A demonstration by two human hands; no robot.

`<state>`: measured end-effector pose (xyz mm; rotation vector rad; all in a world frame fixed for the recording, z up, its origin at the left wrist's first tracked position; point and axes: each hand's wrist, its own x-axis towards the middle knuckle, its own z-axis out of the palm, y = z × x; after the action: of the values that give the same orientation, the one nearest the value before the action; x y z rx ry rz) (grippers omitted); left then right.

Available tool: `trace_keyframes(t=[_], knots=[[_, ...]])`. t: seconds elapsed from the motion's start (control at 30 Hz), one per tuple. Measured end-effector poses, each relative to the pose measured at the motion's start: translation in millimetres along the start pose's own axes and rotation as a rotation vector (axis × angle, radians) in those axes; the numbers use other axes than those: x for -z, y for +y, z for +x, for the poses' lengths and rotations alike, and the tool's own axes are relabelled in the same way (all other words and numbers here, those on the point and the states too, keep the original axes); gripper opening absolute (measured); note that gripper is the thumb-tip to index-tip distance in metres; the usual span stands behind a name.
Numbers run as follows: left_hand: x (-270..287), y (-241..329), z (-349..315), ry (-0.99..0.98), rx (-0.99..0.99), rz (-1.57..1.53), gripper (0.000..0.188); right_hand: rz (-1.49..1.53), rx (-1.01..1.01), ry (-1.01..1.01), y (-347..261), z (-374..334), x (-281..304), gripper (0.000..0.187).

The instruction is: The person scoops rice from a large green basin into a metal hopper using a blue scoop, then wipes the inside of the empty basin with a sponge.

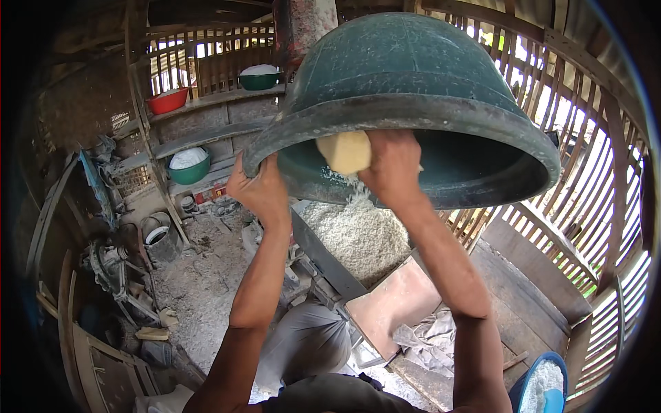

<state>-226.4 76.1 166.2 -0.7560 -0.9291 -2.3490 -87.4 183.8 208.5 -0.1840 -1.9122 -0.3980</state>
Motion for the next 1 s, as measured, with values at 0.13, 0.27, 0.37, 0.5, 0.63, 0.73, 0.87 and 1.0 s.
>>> trace_keyframes(t=[0.13, 0.27, 0.37, 0.5, 0.63, 0.73, 0.87, 1.0], knots=[[-4, 6, -9, -0.028, 0.006, -0.031, 0.016, -0.086, -0.151, -0.32, -15, 9, -36, 0.044], [1, 7, -4, 0.032, -0.039, -0.064, 0.016, -0.331, -0.023, -0.301, 23, -17, -74, 0.042], [9, 3, 1, 0.053, -0.031, -0.024, 0.014, -0.375, -0.154, -0.639, 28, 0, -58, 0.045], [13, 3, 8, 0.084, -0.027, -0.052, 0.013, -0.414, -0.101, -0.444, 30, 3, -26, 0.052], [21, 10, 15, 0.116, -0.061, -0.013, 0.011, -0.293, 0.003, -0.364, 26, 8, 16, 0.055], [15, 12, 5, 0.098, -0.08, 0.025, 0.015, -0.483, 0.133, -0.132, 82, -28, -3, 0.053], [12, 18, 1, 0.059, -0.04, -0.072, 0.016, -0.3, 0.052, 0.021, 102, -48, -33, 0.051], [13, 19, 9, 0.035, 0.021, -0.076, 0.014, 0.279, -0.505, -0.418, 80, -7, -20, 0.046]])
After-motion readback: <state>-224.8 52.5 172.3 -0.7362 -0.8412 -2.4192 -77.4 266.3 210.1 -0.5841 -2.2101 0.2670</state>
